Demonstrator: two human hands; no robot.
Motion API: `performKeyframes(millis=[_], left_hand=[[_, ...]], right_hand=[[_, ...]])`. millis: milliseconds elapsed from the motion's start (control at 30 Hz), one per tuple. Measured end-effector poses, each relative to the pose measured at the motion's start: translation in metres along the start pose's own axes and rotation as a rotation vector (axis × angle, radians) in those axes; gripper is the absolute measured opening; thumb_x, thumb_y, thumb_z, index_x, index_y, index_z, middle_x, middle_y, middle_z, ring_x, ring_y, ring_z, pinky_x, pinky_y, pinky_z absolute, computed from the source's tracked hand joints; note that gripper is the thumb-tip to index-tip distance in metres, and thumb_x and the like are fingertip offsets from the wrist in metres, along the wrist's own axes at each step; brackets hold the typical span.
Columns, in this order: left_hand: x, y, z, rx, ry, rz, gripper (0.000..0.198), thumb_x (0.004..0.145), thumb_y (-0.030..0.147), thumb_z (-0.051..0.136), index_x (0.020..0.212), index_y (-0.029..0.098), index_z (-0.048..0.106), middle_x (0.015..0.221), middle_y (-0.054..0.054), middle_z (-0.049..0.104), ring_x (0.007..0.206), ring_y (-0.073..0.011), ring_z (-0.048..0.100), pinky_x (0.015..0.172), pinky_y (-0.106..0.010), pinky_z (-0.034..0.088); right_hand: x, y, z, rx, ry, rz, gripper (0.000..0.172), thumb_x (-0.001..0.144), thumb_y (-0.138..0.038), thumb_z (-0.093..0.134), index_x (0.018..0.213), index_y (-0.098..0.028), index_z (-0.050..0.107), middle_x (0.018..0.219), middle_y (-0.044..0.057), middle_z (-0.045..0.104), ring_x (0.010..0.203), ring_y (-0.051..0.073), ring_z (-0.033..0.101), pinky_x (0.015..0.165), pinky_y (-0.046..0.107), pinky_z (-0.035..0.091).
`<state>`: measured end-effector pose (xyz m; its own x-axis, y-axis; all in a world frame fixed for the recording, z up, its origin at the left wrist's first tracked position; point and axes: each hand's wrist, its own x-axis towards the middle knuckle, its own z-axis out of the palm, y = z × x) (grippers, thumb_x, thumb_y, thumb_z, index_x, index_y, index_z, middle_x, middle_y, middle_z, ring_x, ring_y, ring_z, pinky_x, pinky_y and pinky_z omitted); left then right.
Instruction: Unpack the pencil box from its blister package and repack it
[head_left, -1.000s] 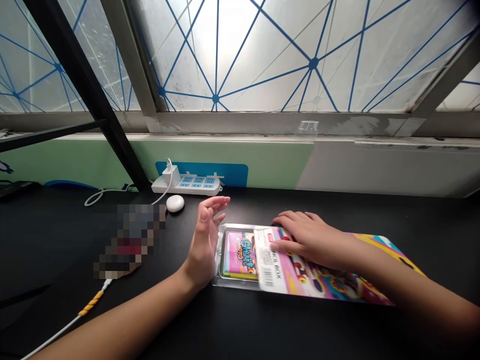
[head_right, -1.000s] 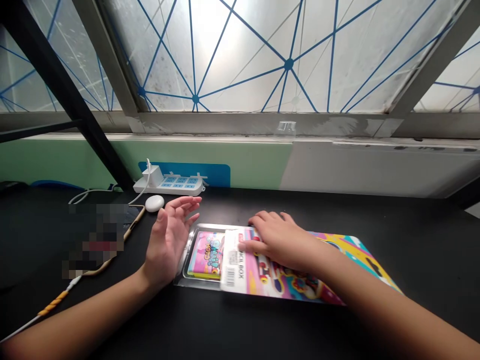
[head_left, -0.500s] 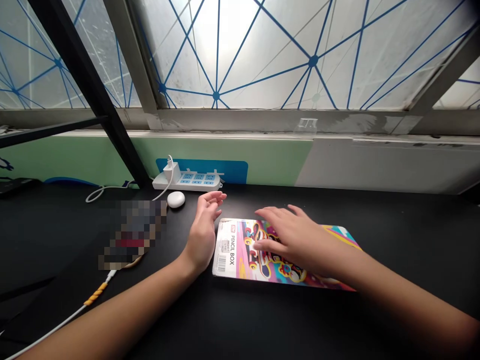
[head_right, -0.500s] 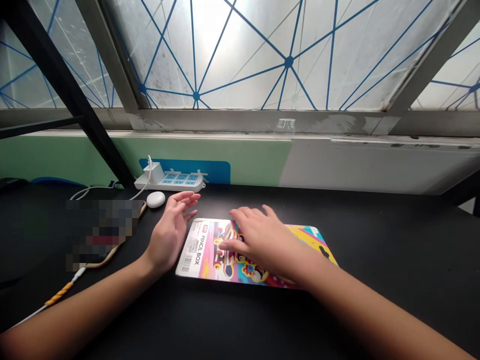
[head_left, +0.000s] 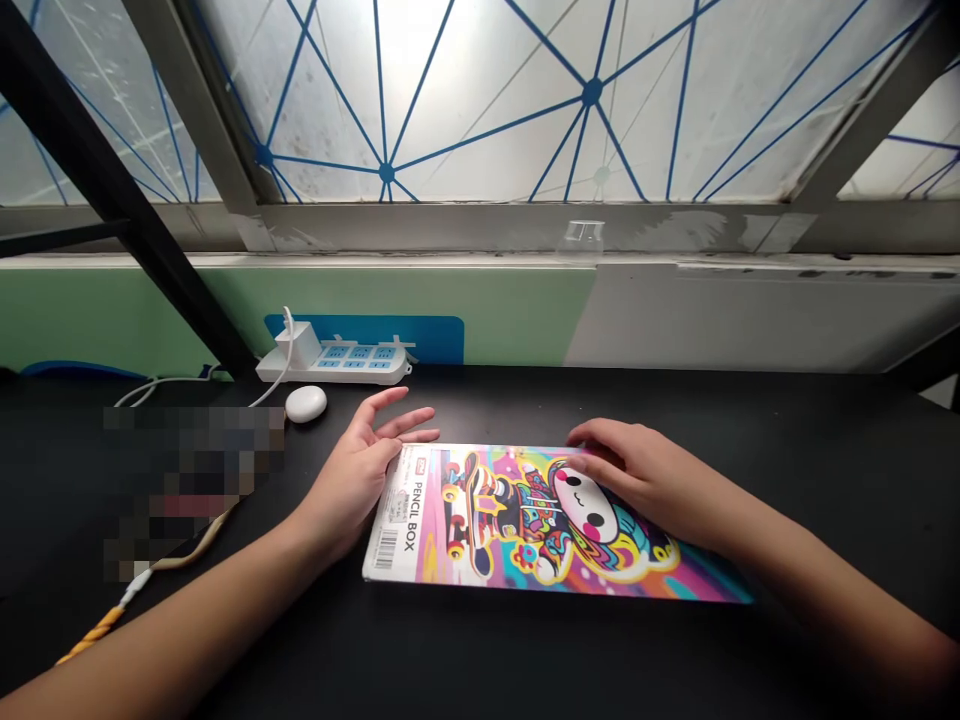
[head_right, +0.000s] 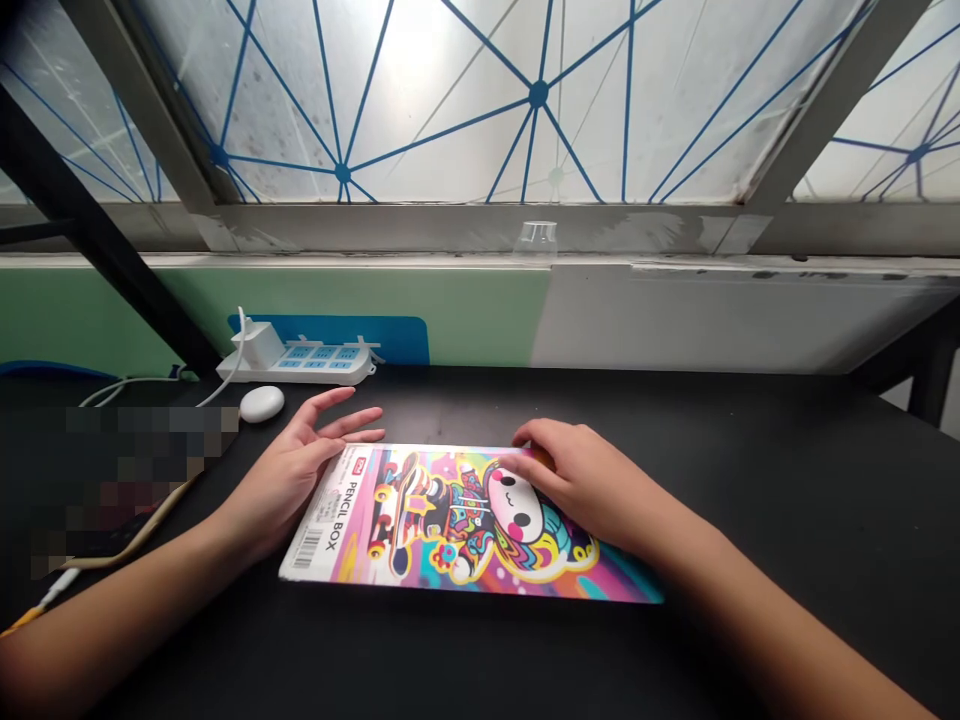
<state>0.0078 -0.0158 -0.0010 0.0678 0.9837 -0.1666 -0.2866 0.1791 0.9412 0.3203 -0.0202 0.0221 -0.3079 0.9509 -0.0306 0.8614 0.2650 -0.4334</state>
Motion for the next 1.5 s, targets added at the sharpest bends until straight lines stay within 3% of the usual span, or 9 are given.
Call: performKeyframes(millis=[133,267,467,600,800,1133,1267,1333,1500], left_hand=[[0.001,0.000,0.001,0.020,0.020,-0.037,0.040,0.090,0.014,0.063,0.127,0.027,0.053,0.134,-0.013,0.065,0.121,-0.0289,0.067,0.074,-0.034,0.063],[0.002,-0.001,0.000,0.044,0.031,-0.056,0.027,0.094,0.017,0.059,0.120,0.026,0.057,0.132,-0.010,0.067,0.119,-0.0257,0.068,0.077,-0.033,0.063],[-0.001,0.003,-0.004,0.060,-0.045,-0.087,0.026,0.096,0.044,0.063,0.112,0.023,0.063,0.107,-0.006,0.076,0.079,-0.0188,0.074,0.067,-0.028,0.060],[-0.006,0.003,-0.005,0.077,-0.092,0.108,0.032,0.096,0.052,0.061,0.105,0.022,0.069,0.112,-0.006,0.076,0.098,-0.0209,0.072,0.079,-0.027,0.058],[-0.012,0.007,-0.003,0.094,-0.053,0.304,0.034,0.097,0.050,0.061,0.101,0.018,0.075,0.135,-0.010,0.068,0.121,-0.0280,0.063,0.100,-0.038,0.051],[-0.019,0.018,-0.006,0.281,-0.106,0.380,0.039,0.098,0.047,0.056,0.068,0.022,0.060,0.105,-0.010,0.076,0.101,-0.0308,0.068,0.095,-0.045,0.049],[-0.021,0.024,-0.009,0.573,-0.446,0.343,0.017,0.091,0.040,0.064,0.088,0.025,0.072,0.128,-0.010,0.069,0.117,-0.0354,0.063,0.101,-0.049,0.048],[-0.020,0.023,-0.010,0.773,-0.589,0.404,0.020,0.088,0.035,0.068,0.107,0.030,0.073,0.140,-0.009,0.062,0.132,-0.0363,0.054,0.109,-0.052,0.043],[-0.015,0.008,-0.011,1.225,-0.548,0.551,0.066,0.084,0.042,0.074,0.145,0.030,0.052,0.159,-0.013,0.043,0.149,-0.0389,0.032,0.120,-0.062,0.023]], right_hand=[[-0.006,-0.012,0.005,-0.009,-0.049,0.007,0.045,0.095,-0.066,0.046,0.087,-0.024,0.061,0.083,0.004,0.070,0.069,0.022,0.062,0.056,0.032,0.044],[-0.005,-0.010,0.008,-0.048,-0.011,-0.015,0.047,0.093,-0.069,0.048,0.082,-0.024,0.056,0.079,0.003,0.065,0.067,0.020,0.058,0.057,0.031,0.042],[-0.008,-0.004,-0.002,-0.176,0.297,-0.177,0.051,0.088,-0.074,0.052,0.079,-0.024,0.055,0.079,0.005,0.061,0.070,0.022,0.057,0.064,0.035,0.045],[-0.018,-0.007,-0.010,-0.223,0.527,-0.214,0.048,0.088,-0.072,0.055,0.079,-0.025,0.056,0.090,0.008,0.064,0.071,0.023,0.061,0.067,0.038,0.050],[-0.030,-0.020,-0.003,-0.313,0.656,-0.319,0.028,0.096,-0.049,0.060,0.084,-0.025,0.054,0.110,0.010,0.069,0.084,0.024,0.069,0.071,0.036,0.053],[-0.048,-0.040,-0.005,-0.283,0.402,-0.407,0.015,0.099,-0.033,0.051,0.086,-0.025,0.054,0.110,0.010,0.071,0.080,0.023,0.068,0.067,0.036,0.054],[-0.046,-0.043,0.008,-0.352,0.293,-0.517,0.019,0.088,-0.012,0.050,0.091,-0.023,0.065,0.119,0.012,0.070,0.092,0.026,0.070,0.074,0.040,0.057],[-0.041,-0.044,0.018,-0.418,0.282,-0.595,0.024,0.085,-0.005,0.049,0.083,-0.022,0.067,0.121,0.014,0.070,0.099,0.029,0.070,0.078,0.043,0.058],[-0.034,-0.047,0.037,-0.397,0.238,-0.662,0.023,0.082,-0.003,0.052,0.078,-0.019,0.068,0.130,0.017,0.067,0.125,0.035,0.060,0.095,0.049,0.055]])
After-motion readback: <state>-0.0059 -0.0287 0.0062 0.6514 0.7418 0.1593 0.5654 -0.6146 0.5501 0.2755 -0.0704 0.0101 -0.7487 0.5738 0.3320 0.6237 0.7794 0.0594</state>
